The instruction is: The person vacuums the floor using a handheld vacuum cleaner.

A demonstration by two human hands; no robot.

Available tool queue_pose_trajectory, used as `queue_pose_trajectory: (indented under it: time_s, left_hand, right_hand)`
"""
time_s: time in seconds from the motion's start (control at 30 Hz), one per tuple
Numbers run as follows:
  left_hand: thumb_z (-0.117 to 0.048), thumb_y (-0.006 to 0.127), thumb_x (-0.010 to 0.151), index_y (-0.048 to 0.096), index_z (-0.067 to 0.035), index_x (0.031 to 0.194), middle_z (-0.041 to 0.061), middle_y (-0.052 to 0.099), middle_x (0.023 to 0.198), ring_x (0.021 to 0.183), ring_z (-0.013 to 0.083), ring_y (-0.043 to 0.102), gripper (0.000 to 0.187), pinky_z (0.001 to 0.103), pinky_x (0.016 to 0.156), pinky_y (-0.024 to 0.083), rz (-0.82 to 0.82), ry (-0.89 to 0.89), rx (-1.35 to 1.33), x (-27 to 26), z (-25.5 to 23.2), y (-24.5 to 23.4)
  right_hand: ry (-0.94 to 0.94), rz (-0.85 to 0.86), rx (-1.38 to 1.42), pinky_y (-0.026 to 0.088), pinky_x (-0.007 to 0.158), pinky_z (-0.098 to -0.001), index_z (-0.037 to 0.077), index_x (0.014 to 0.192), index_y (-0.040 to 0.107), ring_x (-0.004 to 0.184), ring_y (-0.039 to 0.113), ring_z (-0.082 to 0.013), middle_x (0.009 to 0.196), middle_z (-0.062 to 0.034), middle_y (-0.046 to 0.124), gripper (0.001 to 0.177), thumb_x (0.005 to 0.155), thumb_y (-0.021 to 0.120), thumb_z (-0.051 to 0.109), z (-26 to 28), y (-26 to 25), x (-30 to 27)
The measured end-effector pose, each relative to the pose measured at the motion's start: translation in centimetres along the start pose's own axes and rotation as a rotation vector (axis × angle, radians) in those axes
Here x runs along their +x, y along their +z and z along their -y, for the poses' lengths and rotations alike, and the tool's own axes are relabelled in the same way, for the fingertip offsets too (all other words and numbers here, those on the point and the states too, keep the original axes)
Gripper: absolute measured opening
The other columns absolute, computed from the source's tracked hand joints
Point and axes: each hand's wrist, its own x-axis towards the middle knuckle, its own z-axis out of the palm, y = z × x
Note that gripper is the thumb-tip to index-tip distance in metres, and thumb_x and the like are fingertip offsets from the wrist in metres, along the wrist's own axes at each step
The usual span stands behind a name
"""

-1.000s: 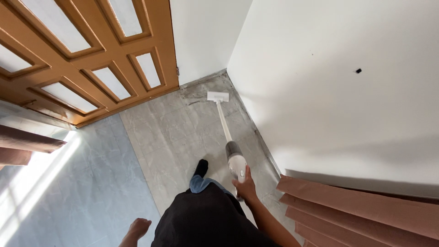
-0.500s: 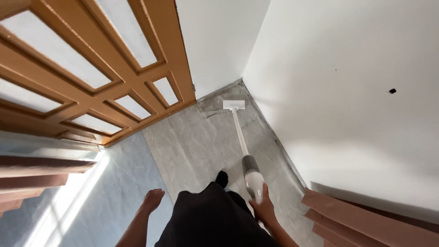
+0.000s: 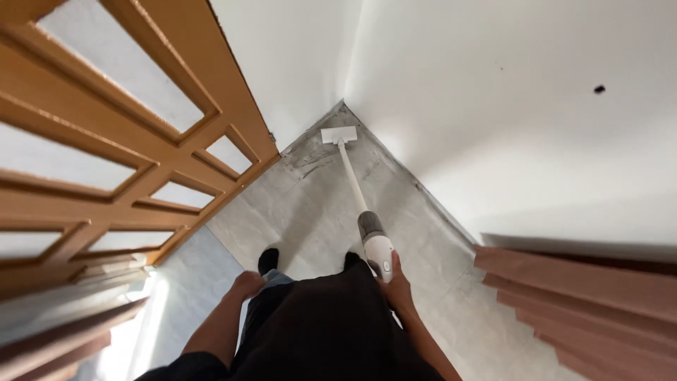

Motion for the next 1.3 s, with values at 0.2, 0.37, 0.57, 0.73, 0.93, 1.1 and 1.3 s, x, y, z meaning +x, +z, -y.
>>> queue_pose_trajectory:
  time_s: [0.2, 0.37, 0.57, 0.73, 0.93, 1.1, 1.3]
  left_hand:
    - [-0.045, 0.068, 0.087, 0.067, -0.007, 0.134, 0.017, 0.068, 0.135, 0.126, 0.032, 0.064, 0.061, 0.039, 0.107, 0.051, 0.001, -0.09, -0.268, 9.6, 6.7, -8.4]
    - [-0.044, 0.062, 0.092, 0.064, -0.007, 0.138, 0.016, 0.064, 0.141, 0.129, 0.0335, 0.061, 0.058, 0.041, 0.11, 0.048, 0.05, -0.029, -0.124, 11.5, 10.5, -14.1]
    - [-0.047, 0.053, 0.093, 0.069, -0.009, 0.126, 0.017, 0.063, 0.135, 0.125, 0.0352, 0.059, 0.052, 0.044, 0.109, 0.047, 0.181, 0.198, 0.389, 3.8, 9.6, -18.1]
    - [-0.042, 0.052, 0.094, 0.077, -0.006, 0.11, 0.018, 0.072, 0.122, 0.116, 0.0359, 0.066, 0.046, 0.044, 0.103, 0.051, 0.323, 0.347, 0.508, 0.1, 10.7, -16.4]
    - [-0.04, 0.056, 0.093, 0.074, -0.008, 0.116, 0.016, 0.07, 0.126, 0.119, 0.0347, 0.065, 0.044, 0.043, 0.103, 0.051, 0.303, 0.325, 0.38, 2.9, 16.8, -11.9]
    - [-0.042, 0.058, 0.094, 0.068, -0.007, 0.13, 0.014, 0.061, 0.139, 0.132, 0.0346, 0.054, 0.051, 0.043, 0.11, 0.044, 0.154, 0.289, 0.233, 4.4, 20.7, -9.8]
    - [-0.034, 0.058, 0.093, 0.07, -0.007, 0.121, 0.014, 0.069, 0.128, 0.122, 0.0321, 0.064, 0.041, 0.041, 0.106, 0.05, 0.229, 0.22, 0.207, -2.3, 21.3, -10.5]
  right_hand:
    - [0.156, -0.028, 0.004, 0.055, 0.099, -0.0414, 0.029, 0.161, 0.016, 0.122, 0.066, -0.0375, 0.134, -0.0215, 0.066, 0.107, 0.077, 0.081, 0.021, 1.9, 5.8, -8.4]
    - [0.312, -0.066, 0.128, 0.056, 0.097, -0.0417, 0.031, 0.162, 0.015, 0.117, 0.071, -0.0361, 0.129, -0.0205, 0.069, 0.102, 0.08, 0.075, 0.019, 5.6, 12.5, -15.2]
    - [0.126, -0.293, 0.219, 0.055, 0.094, -0.045, 0.022, 0.159, 0.02, 0.117, 0.067, -0.0419, 0.131, -0.0257, 0.065, 0.099, 0.077, 0.076, 0.019, 11.4, 20.1, -11.0]
    - [0.224, -0.244, 0.219, 0.054, 0.097, -0.0443, 0.023, 0.163, 0.015, 0.115, 0.067, -0.0433, 0.125, -0.0265, 0.068, 0.102, 0.08, 0.074, 0.023, 14.8, 22.8, -7.9]
    - [0.304, -0.244, 0.268, 0.055, 0.094, -0.045, 0.028, 0.164, 0.013, 0.112, 0.069, -0.044, 0.121, -0.0277, 0.07, 0.104, 0.081, 0.076, 0.025, 13.6, 25.8, -13.3]
    - [0.244, -0.287, 0.304, 0.056, 0.093, -0.0458, 0.025, 0.161, 0.013, 0.115, 0.068, -0.0425, 0.128, -0.024, 0.068, 0.106, 0.079, 0.079, 0.017, 11.2, 29.8, -21.8]
    - [0.066, -0.365, 0.379, 0.057, 0.093, -0.0458, 0.017, 0.16, 0.009, 0.119, 0.065, -0.0436, 0.146, -0.0239, 0.055, 0.109, 0.077, 0.079, 0.019, 10.1, 35.2, -23.8]
